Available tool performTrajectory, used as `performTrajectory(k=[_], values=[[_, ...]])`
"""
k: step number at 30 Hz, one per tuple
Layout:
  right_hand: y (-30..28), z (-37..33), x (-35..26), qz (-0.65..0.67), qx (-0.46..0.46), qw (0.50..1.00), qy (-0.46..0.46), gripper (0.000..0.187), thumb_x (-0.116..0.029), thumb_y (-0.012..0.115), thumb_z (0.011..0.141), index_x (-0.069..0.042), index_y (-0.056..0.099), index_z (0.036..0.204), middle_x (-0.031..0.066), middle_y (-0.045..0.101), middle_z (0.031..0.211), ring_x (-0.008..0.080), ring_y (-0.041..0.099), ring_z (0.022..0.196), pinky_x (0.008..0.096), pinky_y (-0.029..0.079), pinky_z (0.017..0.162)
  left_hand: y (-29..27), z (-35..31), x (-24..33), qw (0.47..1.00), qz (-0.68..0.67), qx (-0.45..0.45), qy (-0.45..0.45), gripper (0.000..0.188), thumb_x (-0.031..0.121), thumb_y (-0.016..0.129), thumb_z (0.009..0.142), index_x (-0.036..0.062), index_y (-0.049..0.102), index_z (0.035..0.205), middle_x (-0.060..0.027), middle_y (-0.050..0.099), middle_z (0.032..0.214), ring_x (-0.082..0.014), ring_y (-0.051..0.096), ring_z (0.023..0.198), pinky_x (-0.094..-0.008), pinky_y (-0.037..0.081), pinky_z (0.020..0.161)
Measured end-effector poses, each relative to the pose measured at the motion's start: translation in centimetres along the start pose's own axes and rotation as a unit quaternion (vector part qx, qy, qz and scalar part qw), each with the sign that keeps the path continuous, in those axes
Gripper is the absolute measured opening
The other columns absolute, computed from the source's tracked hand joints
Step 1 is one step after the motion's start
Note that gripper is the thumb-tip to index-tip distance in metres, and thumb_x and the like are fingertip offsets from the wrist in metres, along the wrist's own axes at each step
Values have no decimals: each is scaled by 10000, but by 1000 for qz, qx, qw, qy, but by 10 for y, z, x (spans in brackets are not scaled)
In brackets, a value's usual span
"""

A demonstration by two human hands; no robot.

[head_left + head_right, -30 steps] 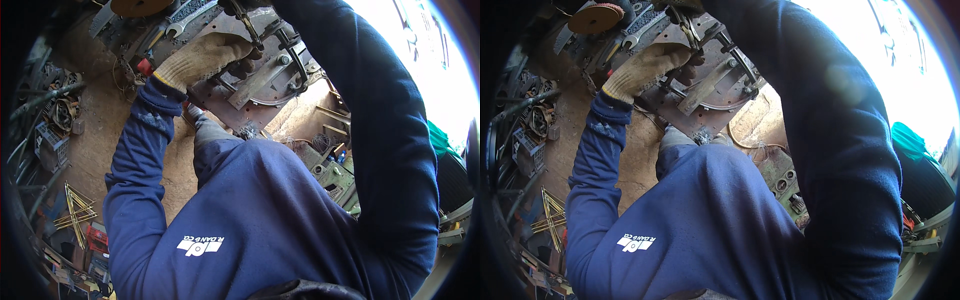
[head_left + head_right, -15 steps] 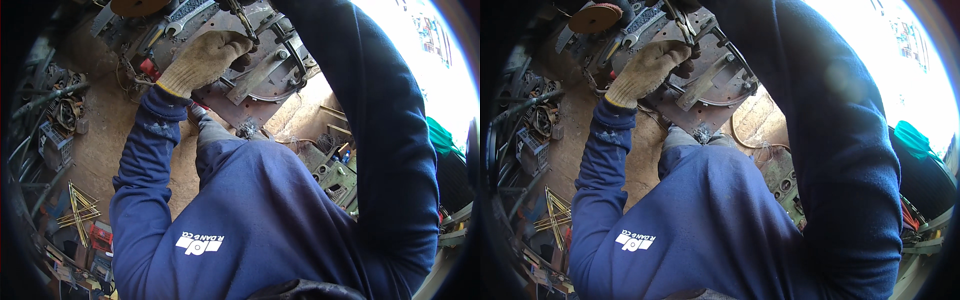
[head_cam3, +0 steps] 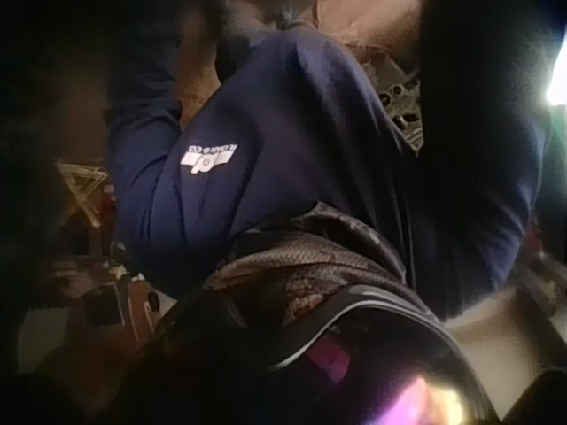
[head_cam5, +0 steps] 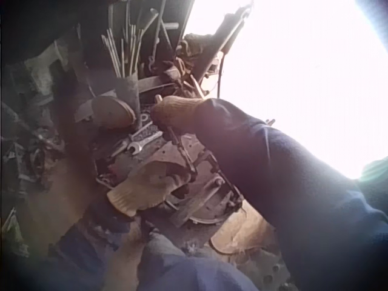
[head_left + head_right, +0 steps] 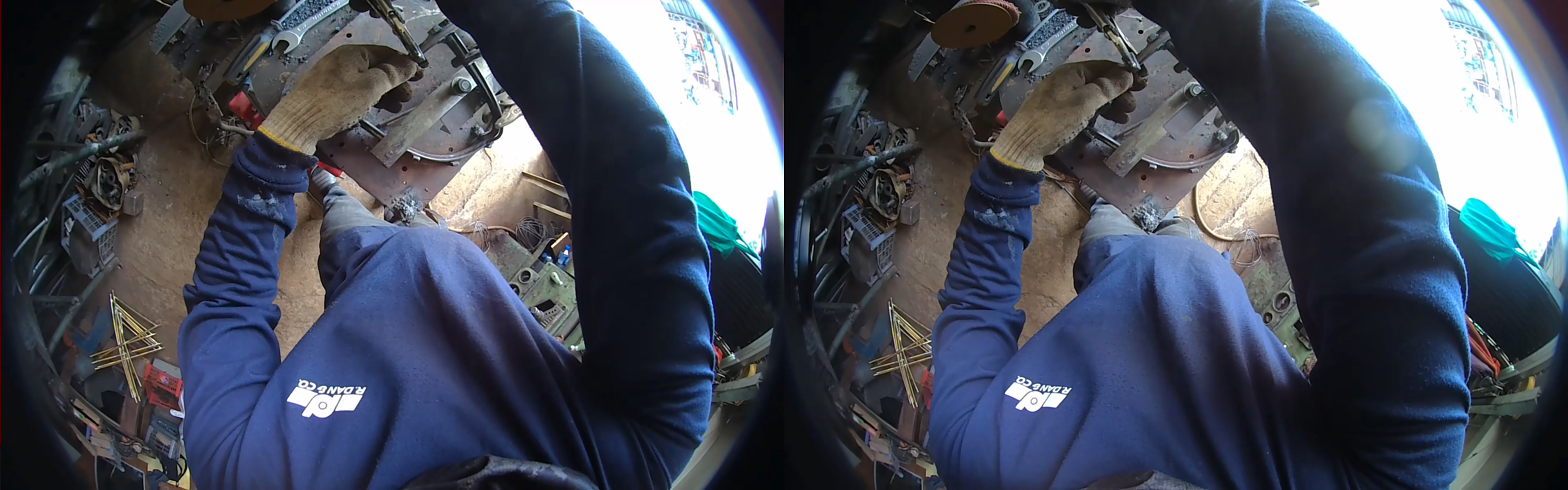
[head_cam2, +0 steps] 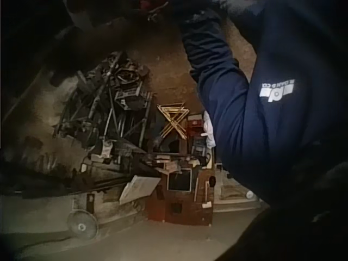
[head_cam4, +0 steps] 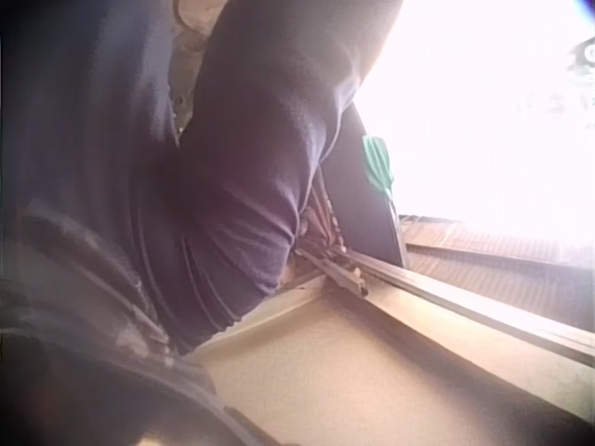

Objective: The person uses locking pliers to secure metal pieces onto a circular jig and strikes a metal component with a hammer. They handle multiple pairs of locking pliers while arranging the parts.

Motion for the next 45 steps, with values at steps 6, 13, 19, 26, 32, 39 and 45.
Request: performTrajectory(k=[6, 13, 19, 26, 32, 39, 45], values=[[-28, 14, -20, 197, -61, 953, 221, 230, -229, 781, 797, -30, 672, 832, 134, 660, 724, 307, 692, 712, 426, 547, 649, -6, -3, -7, 1000, 12, 12, 13, 383, 300, 552, 1052, 9, 698, 1254, -105, 772, 1057, -187, 713, 1049, -337, 516, 997], [-56, -4, -38, 252, 26, 931, 262, 197, -175, 606, 969, -23, 707, 893, 105, 696, 730, 226, 725, 715, 384, 576, 662, -2, -1, -3, 993, 100, 40, 55, 379, 321, 536, 1072, 22, 717, 1216, -107, 777, 1020, -180, 730, 983, -316, 553, 924], [-68, 15, -39, 461, -30, 815, 349, 234, -149, 556, 985, -10, 718, 890, 113, 706, 742, 223, 730, 716, 368, 577, 669, -3, 1, -15, 987, 121, 71, 82, 418, 380, 527, 1074, 39, 729, 1205, -88, 782, 993, -178, 733, 952, -331, 556, 908], [-63, 13, -42, 334, 28, 899, 282, 205, -125, 556, 978, 0, 716, 952, 110, 715, 752, 232, 735, 725, 369, 577, 672, -4, -2, -5, 997, 61, 27, 23, 422, 377, 529, 1072, 44, 714, 1253, -90, 778, 1050, -177, 713, 1023, -334, 531, 954], [-66, 12, -43, 244, 52, 946, 205, 114, -63, 643, 909, -6, 717, 973, 113, 708, 738, 223, 733, 722, 360, 570, 656, -6, -1, -5, 1000, 7, 3, -17, 358, 284, 567, 1041, 31, 707, 1253, -89, 772, 1083, -178, 705, 1052, -331, 523, 976], [-88, 32, -54, 324, -53, 920, 214, 352, -43, 746, 810, -13, 695, 1156, 112, 720, 792, 191, 727, 756, 345, 564, 643, -15, 9, -23, 996, -80, -39, -5, 293, 110, 611, 970, -36, 697, 1209, -122, 753, 1076, -197, 730, 1000, -303, 574, 910], [-67, 14, -37, 221, 94, 965, 106, 518, -72, 855, 731, 6, 677, 1211, 116, 730, 866, 198, 725, 795, 354, 567, 675, -7, 15, -18, 989, -130, -68, 5, 290, 152, 610, 997, -17, 699, 1217, -116, 755, 1059, -194, 733, 956, -299, 577, 889]])
Point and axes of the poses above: each hand's wrist, its own z-axis towards the middle knuckle, its own y-axis out of the palm, x = y × z, the point moved 5 cm from there along z, towards the middle knuckle
